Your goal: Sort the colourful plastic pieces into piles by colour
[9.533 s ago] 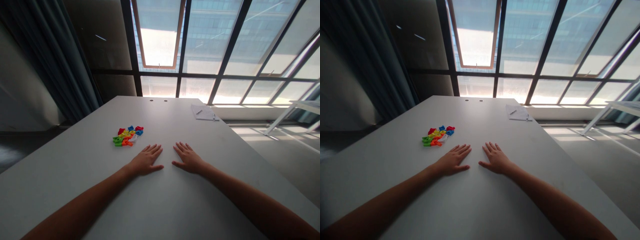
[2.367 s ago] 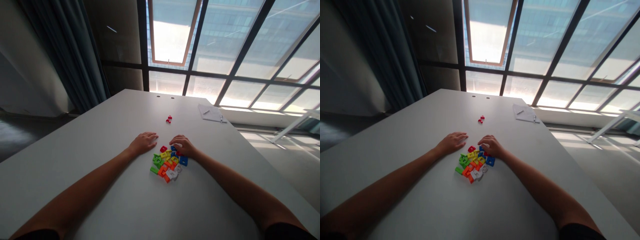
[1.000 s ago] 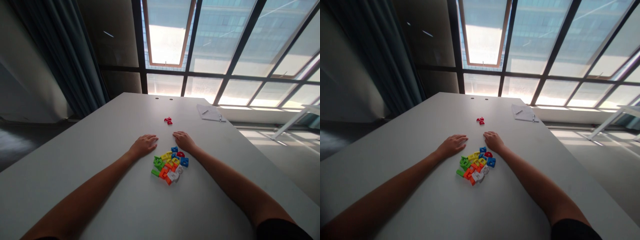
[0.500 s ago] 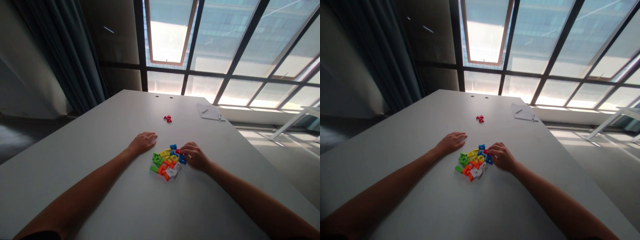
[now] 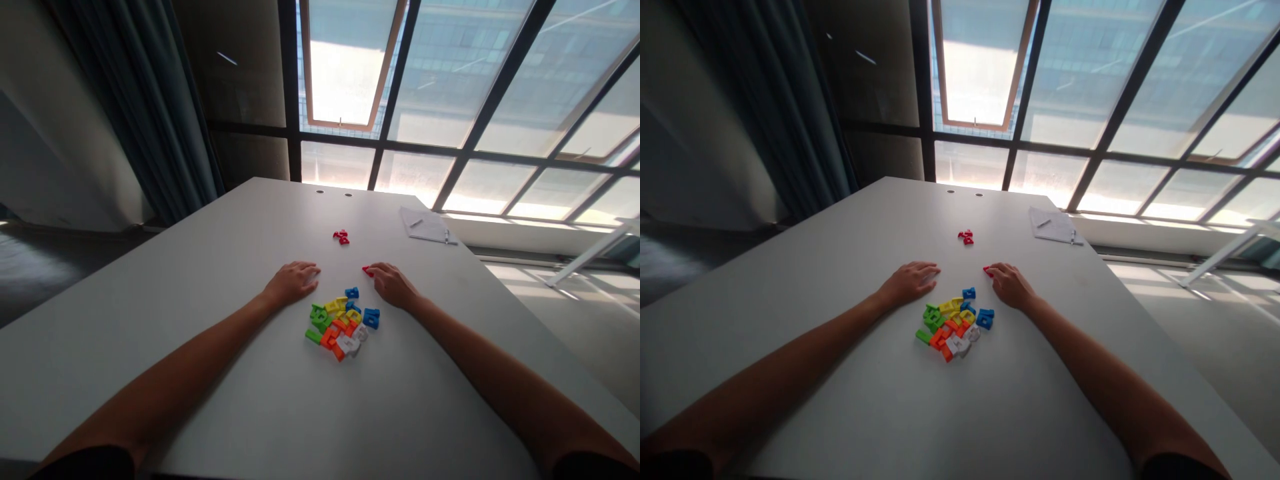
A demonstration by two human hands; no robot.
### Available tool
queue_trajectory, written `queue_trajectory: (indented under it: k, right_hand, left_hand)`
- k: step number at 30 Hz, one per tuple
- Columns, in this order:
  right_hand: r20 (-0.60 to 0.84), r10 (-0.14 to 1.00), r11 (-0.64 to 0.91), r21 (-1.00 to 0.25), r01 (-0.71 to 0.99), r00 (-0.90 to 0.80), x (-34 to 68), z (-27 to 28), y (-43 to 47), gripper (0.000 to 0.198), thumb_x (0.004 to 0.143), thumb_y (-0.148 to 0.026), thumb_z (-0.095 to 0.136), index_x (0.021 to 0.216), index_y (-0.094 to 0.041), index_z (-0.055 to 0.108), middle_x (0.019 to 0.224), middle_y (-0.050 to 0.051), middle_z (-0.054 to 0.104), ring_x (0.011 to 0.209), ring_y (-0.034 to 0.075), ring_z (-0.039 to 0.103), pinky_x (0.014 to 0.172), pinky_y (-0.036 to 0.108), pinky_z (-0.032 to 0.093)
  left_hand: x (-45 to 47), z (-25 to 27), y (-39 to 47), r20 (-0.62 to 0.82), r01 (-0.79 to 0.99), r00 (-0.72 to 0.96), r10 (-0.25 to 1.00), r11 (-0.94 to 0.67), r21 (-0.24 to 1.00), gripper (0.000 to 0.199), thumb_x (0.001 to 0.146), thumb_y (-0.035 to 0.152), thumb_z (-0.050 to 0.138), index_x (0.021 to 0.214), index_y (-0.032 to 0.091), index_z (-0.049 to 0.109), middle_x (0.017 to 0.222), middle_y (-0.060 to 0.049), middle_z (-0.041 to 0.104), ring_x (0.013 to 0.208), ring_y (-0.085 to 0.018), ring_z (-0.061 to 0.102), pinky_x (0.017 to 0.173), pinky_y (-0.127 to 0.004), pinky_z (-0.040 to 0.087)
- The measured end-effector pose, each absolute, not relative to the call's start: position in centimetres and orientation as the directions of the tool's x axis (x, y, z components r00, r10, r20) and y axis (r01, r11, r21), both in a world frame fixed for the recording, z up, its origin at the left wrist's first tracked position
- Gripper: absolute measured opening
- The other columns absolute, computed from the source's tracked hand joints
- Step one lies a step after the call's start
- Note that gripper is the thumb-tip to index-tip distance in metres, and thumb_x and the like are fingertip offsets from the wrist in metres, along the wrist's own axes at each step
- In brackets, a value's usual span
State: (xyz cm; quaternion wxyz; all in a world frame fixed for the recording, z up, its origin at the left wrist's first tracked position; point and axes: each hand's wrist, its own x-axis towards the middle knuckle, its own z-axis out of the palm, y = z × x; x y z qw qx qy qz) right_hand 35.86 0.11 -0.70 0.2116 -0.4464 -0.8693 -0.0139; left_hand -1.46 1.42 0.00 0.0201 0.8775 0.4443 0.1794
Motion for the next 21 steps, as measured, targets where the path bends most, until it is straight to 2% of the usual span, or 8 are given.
queue_trajectory:
  k: [2,4,9,11,16,18,21]
  right_hand:
    - [0.328,0.801,0.565,-0.137,0.813,-0.501,34.4,-0.2,2.1,0.049,0.101,-0.017,0.052,0.147,-0.018,0.070,0.153,0.016,0.065,0.136,0.032,0.063,0.119,0.050,0.048]
    - [0.283,0.866,0.458,-0.118,0.881,-0.412,32.9,0.3,4.5,0.050,0.103,-0.021,0.054,0.151,-0.018,0.068,0.161,0.018,0.057,0.137,0.034,0.062,0.118,0.051,0.048]
    - [0.238,0.965,0.149,-0.150,0.977,-0.111,29.5,1.0,9.8,0.049,0.106,-0.027,0.052,0.152,-0.022,0.067,0.154,0.019,0.063,0.138,0.037,0.060,0.115,0.051,0.048]
    - [0.227,0.970,0.127,-0.162,0.979,-0.088,28.9,1.0,10.8,0.053,0.106,-0.026,0.050,0.157,-0.024,0.063,0.155,0.019,0.063,0.140,0.038,0.058,0.116,0.053,0.046]
    - [0.235,0.961,0.197,-0.225,0.954,-0.143,29.3,0.6,11.2,0.076,0.102,-0.017,0.048,0.177,-0.021,0.034,0.158,0.016,0.066,0.142,0.036,0.058,0.119,0.053,0.044]
    - [0.250,0.962,0.168,-0.235,0.957,-0.108,29.7,0.5,10.7,0.074,0.100,-0.013,0.047,0.174,-0.018,0.040,0.153,0.016,0.069,0.139,0.034,0.062,0.118,0.048,0.046]
    - [0.242,0.966,0.141,-0.209,0.968,-0.089,29.9,0.6,9.6,0.057,0.101,-0.013,0.047,0.155,-0.015,0.064,0.140,0.017,0.077,0.135,0.033,0.065,0.117,0.044,0.049]
  left_hand:
    - [-1.4,0.0,1.4,0.304,0.772,0.538,0.786,-0.604,0.196,0.041,0.102,0.041,0.059,0.137,0.030,0.077,0.151,-0.008,0.072,0.140,-0.030,0.066,0.121,-0.050,0.053]
    - [-1.4,0.0,1.4,0.305,0.774,0.534,0.789,-0.601,0.198,0.041,0.102,0.041,0.059,0.137,0.030,0.077,0.151,-0.008,0.073,0.140,-0.030,0.066,0.120,-0.049,0.053]
    - [-1.5,0.1,1.4,0.284,0.783,0.531,0.798,-0.590,0.197,0.042,0.102,0.042,0.059,0.138,0.029,0.076,0.152,-0.008,0.072,0.140,-0.032,0.065,0.119,-0.052,0.053]
    - [-1.5,0.2,1.3,0.282,0.786,0.528,0.801,-0.587,0.193,0.042,0.102,0.042,0.059,0.138,0.029,0.076,0.152,-0.008,0.072,0.140,-0.032,0.065,0.119,-0.053,0.053]
    - [-1.6,0.2,1.3,0.285,0.781,0.533,0.797,-0.593,0.196,0.041,0.102,0.043,0.059,0.137,0.030,0.077,0.151,-0.008,0.072,0.138,-0.032,0.066,0.118,-0.053,0.054]
    - [-1.5,0.2,1.4,0.291,0.775,0.534,0.794,-0.597,0.206,0.041,0.102,0.043,0.059,0.137,0.030,0.077,0.151,-0.008,0.072,0.139,-0.032,0.066,0.119,-0.052,0.053]
    - [-1.5,0.1,1.4,0.292,0.767,0.540,0.789,-0.604,0.215,0.041,0.102,0.044,0.059,0.137,0.030,0.077,0.151,-0.008,0.072,0.139,-0.031,0.066,0.120,-0.052,0.053]
